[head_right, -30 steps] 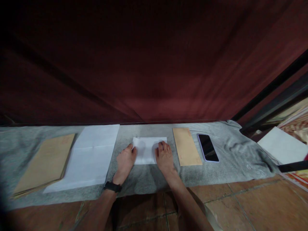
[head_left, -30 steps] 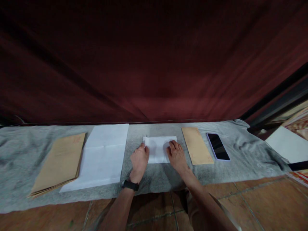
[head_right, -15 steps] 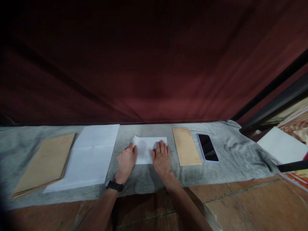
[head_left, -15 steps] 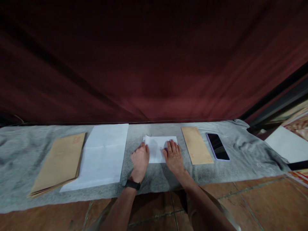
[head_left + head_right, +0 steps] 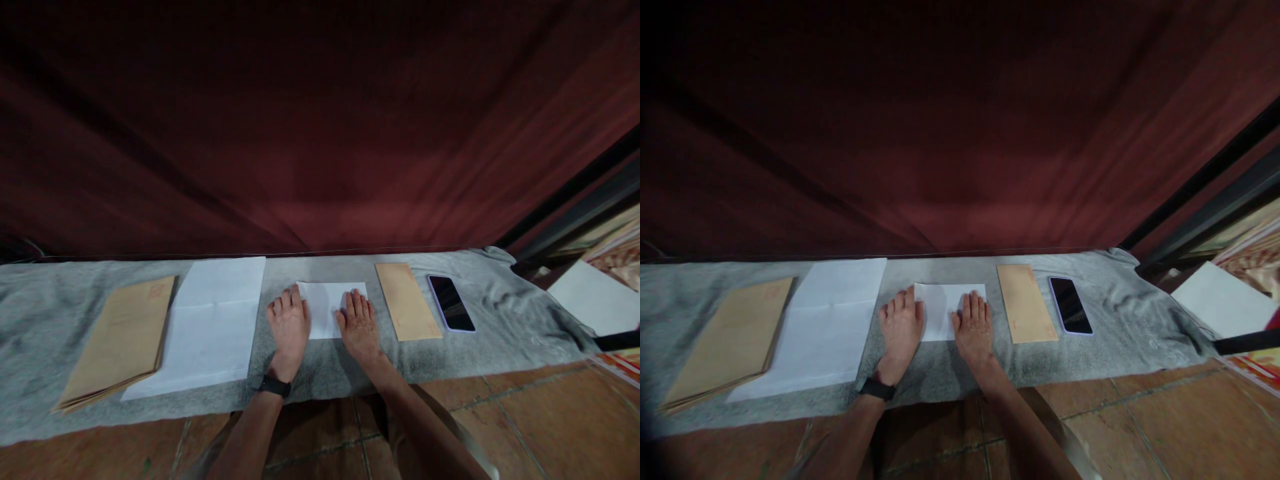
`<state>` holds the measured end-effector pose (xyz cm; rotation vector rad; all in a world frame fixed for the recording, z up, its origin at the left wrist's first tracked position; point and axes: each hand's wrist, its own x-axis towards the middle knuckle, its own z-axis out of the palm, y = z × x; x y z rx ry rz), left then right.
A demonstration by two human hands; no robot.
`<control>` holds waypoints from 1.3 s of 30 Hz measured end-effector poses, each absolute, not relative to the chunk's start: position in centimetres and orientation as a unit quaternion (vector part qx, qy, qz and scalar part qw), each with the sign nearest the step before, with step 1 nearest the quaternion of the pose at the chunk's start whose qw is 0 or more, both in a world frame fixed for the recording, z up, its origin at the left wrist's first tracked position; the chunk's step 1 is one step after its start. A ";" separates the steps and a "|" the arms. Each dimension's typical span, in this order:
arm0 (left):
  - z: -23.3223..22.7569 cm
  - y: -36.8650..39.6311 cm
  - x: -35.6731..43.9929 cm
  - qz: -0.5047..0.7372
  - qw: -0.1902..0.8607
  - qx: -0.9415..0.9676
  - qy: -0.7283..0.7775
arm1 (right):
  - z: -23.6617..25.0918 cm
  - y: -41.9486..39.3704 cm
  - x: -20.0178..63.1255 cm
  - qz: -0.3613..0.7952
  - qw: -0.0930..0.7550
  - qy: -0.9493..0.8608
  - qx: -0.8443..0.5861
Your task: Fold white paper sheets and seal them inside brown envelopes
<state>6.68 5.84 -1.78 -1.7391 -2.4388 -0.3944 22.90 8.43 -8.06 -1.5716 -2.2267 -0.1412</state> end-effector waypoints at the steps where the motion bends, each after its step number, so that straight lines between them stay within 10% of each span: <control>1: -2.1 5.8 7.0 -0.151 0.070 -0.599 -0.784 | -8.1 8.5 22.9 -0.050 0.207 -0.798 -0.564; 39: -6.2 3.2 7.9 -0.162 0.036 -0.660 -0.733 | -6.3 9.3 23.0 0.009 0.201 -0.809 -0.553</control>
